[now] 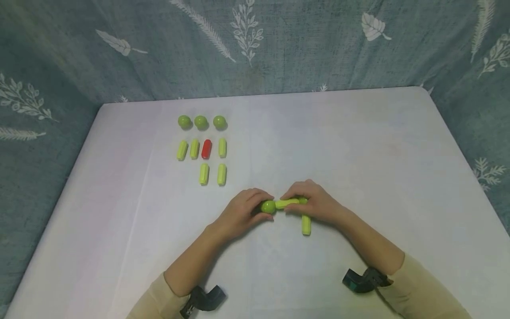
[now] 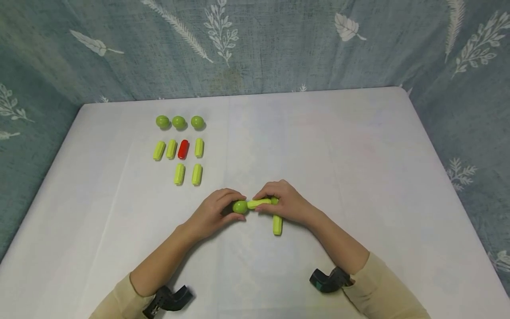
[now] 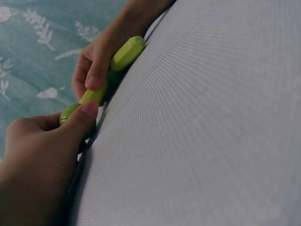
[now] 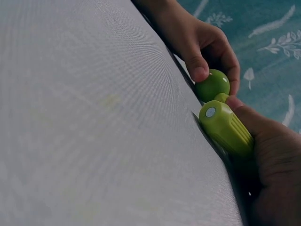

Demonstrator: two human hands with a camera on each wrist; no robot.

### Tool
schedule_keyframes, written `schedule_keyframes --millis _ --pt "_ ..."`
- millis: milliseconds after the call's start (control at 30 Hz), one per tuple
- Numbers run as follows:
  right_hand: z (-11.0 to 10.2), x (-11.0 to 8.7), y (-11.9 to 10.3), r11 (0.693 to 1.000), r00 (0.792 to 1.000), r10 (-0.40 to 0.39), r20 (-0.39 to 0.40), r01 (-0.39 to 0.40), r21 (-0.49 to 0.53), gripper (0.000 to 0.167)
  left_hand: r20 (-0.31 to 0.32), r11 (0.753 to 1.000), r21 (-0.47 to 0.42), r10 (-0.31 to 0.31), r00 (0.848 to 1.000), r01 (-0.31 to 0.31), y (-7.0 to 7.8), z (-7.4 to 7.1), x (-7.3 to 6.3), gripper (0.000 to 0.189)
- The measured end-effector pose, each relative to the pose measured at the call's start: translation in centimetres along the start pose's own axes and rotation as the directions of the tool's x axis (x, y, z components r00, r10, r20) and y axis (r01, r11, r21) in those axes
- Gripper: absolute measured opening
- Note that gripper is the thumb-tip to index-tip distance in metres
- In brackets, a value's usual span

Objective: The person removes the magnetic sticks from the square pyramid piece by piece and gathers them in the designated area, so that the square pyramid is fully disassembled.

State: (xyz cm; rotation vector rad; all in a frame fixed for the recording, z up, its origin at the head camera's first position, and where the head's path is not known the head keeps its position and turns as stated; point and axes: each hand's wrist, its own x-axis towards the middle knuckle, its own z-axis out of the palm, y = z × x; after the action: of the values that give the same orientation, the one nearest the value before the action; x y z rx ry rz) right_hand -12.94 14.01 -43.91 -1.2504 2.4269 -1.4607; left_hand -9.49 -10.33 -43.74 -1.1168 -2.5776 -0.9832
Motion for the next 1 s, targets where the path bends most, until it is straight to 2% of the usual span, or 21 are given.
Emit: schedule_keyframes --millis 200,333,400,467,567,633,733,867,933,1000 --pt "-0.3 0.2 -0.1 1.0 1.0 0.014 -0.004 -0.014 -0.013 0.022 -0.006 1.0 0.016 -0.007 1.0 0.007 -0.3 -0.4 -0.1 0.044" --pt "-0.7 0.1 -0.1 0.999 0.999 0.034 -0.037 -0.035 -0.022 0.023 -0.102 0.995 -0.053 -0.094 0.99 0.089 -0.9 -1.2 -0.2 0.047" --pt "-0.9 0.0 -0.2 0.999 0.998 0.036 -0.052 -0.037 -0.025 0.023 -0.167 0.985 -0.115 -0.143 0.976 0.125 -1.3 -1.7 -0.2 0.049" --pt "-0.9 -0.1 -0.2 0.998 0.997 0.053 -0.048 -0.054 -0.026 0.023 -0.23 0.976 -0.176 -0.168 0.958 0.129 -1.8 -2.3 0.0 0.05" --pt "-0.7 -0.3 -0.1 0.996 0.996 0.084 -0.039 -0.085 -0.02 0.023 -0.333 0.974 -0.203 -0.167 0.928 0.103 -2.6 -4.2 0.2 0.05" --pt "-0.4 -0.5 0.0 0.995 0.994 0.102 -0.029 -0.102 -0.013 0.022 -0.384 0.971 -0.208 -0.194 0.903 0.12 -3.7 -6.0 0.0 0.05" --pt "0.0 -0.7 0.1 0.995 0.995 0.095 -0.025 -0.095 -0.012 0.023 -0.405 0.951 -0.2 -0.301 0.863 0.238 -5.7 -9.4 -0.3 0.049" --pt "0.0 -0.8 0.1 0.997 0.997 0.073 -0.029 -0.074 -0.021 0.023 -0.393 0.879 -0.188 -0.476 0.787 0.439 -9.2 -13.1 -0.3 0.048" --pt "-0.1 -0.8 0.1 0.998 0.998 0.051 -0.039 -0.052 -0.021 0.023 -0.381 0.844 -0.175 -0.533 0.755 0.507 -10.7 -14.5 -0.2 0.047" --pt "0.0 -0.7 0.1 1.0 0.998 0.024 -0.052 -0.024 -0.011 0.024 -0.362 0.797 -0.158 -0.596 0.717 0.582 -12.1 -15.6 -0.2 0.047"
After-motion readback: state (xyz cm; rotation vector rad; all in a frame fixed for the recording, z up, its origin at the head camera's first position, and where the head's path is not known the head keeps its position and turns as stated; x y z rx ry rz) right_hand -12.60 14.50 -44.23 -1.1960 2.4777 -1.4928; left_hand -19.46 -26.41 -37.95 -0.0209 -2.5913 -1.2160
